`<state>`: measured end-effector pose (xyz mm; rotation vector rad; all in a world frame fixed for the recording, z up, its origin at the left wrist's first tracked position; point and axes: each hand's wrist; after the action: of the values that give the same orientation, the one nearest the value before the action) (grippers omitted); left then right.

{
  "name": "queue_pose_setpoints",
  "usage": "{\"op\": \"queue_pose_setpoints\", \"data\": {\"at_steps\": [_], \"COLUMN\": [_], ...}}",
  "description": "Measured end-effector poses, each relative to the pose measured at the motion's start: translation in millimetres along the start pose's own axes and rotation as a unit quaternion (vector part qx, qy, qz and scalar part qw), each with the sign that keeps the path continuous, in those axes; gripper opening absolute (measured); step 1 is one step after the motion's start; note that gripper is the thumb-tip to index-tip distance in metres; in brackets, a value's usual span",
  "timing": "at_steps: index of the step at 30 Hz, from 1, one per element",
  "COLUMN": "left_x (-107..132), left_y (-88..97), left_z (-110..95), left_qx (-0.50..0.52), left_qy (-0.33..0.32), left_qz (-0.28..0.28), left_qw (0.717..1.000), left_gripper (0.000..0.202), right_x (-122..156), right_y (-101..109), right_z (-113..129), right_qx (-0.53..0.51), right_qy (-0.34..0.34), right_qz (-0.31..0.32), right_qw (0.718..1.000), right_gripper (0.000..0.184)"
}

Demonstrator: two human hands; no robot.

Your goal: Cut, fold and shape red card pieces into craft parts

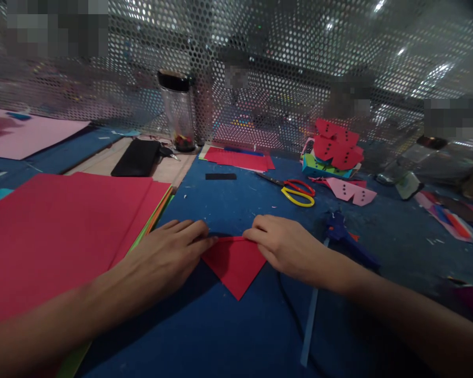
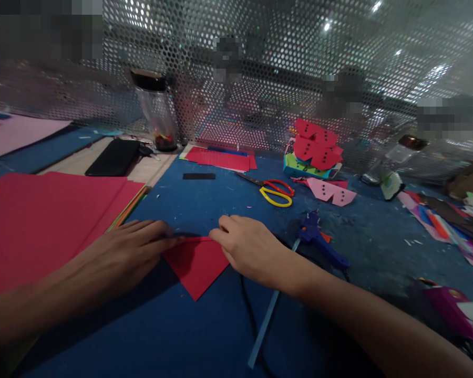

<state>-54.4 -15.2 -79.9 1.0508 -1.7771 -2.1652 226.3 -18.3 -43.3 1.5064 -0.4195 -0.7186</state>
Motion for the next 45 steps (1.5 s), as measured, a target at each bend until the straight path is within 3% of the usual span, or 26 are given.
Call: {"op": "queue_pose_setpoints", "data": {"at_steps": [15,25,28,32,37,45], "left_x": [-5.3,-8.9,-8.2,-8.4,-7.6,-7.9], "left_y": [2.3,5.2,5.9,6.1,3.1,3.4], "left_z": [-1.6,-2.3,-1.3,-0.3,1.1,0.7], "left_qx": [-0.013,-0.028,-0.017,-0.002,-0.006,-0.022], "left_qy": [-0.006,-0.026,-0.023,-0.011,-0.022,-0.021], "left_qz": [0.026,0.031,0.029,0.023,0.016,0.026], "left_qw": [1.000,0.999,0.999,1.000,1.000,0.999], "left_gripper": [0.045,0.048,0.050,0.048,0.049,0.054], "right_x": [-6.4,-5.4,-3.3,-2.5,-11.1,-21.0], "right_y": [-15.0,-12.6,-11.4,-10.2,-15.3,-24.4], "right_z": [-2.7,-3.6,-5.2,-4.7,-1.8,-4.4], "right_qx": [0.058,0.033,-0.019,-0.114,-0.149,-0.169], "right_qy": [0.085,0.067,0.034,-0.071,-0.179,-0.239], "right_qz": [-0.030,-0.028,-0.030,-0.068,-0.091,-0.074], "right_qw": [0.994,0.997,0.999,0.989,0.968,0.953], "right_gripper": [0.033,0.032,0.029,0.026,0.011,0.008]}}
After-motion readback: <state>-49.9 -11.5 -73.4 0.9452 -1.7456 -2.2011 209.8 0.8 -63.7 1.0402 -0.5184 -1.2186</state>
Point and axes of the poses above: each hand's wrist, its own x-axis away from the middle knuckle, its own y-axis out of the back of the hand, z = x × y, and after that the axes turned 7 degrees about -z, right-handed
